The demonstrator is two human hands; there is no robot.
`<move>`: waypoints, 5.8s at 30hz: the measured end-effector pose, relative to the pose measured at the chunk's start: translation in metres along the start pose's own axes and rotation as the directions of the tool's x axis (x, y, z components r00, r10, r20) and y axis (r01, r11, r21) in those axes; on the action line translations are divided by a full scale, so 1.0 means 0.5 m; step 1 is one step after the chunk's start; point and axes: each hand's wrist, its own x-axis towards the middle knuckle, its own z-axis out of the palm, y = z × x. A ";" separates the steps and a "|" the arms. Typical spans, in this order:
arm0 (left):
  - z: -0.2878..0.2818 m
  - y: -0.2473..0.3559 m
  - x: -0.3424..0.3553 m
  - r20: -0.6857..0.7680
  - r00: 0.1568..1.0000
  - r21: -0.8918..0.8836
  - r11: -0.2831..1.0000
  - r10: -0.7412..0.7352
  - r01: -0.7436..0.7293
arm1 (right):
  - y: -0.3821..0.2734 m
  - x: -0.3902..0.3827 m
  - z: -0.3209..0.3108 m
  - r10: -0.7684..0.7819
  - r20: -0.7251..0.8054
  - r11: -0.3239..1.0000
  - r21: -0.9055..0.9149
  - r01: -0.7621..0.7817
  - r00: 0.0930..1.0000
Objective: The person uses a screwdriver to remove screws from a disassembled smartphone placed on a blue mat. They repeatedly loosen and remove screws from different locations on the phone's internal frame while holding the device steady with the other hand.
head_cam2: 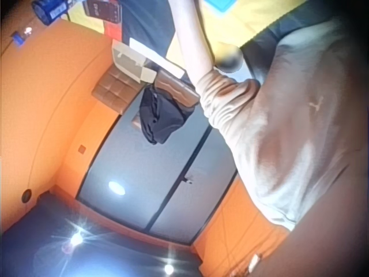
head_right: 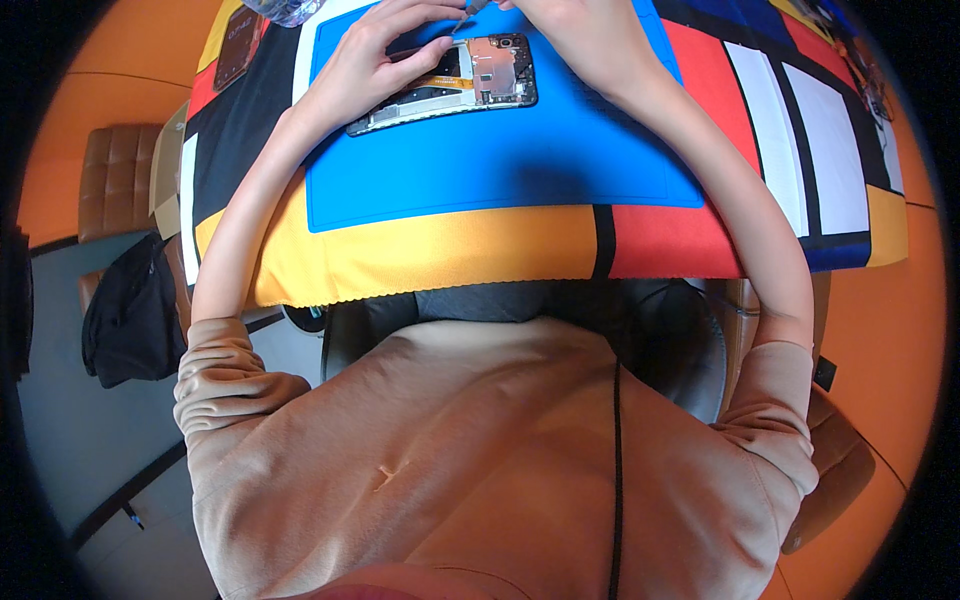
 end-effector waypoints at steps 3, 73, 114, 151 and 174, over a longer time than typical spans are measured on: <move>-0.002 0.003 -0.002 0.016 1.000 -0.029 0.999 -0.013 0.014 | 0.006 0.004 0.000 0.069 -0.014 0.997 0.025 -0.068 0.998; 0.014 -0.013 -0.003 -0.058 0.998 0.055 0.998 -0.019 0.023 | 0.152 0.068 -0.061 -0.075 0.141 0.778 -0.611 0.146 0.987; 0.012 -0.030 -0.004 -0.025 0.999 -0.022 0.999 0.023 -0.023 | -0.002 0.062 -0.098 0.343 0.687 0.903 -0.430 -0.022 0.640; -0.013 0.028 0.002 0.107 0.986 0.063 0.989 0.126 -0.133 | -0.005 -0.011 -0.013 -0.222 0.157 0.930 -0.263 0.258 0.962; -0.011 0.032 0.002 0.077 0.993 0.054 0.994 0.087 -0.091 | -0.005 -0.021 -0.006 -0.364 0.226 0.834 -0.353 0.424 0.903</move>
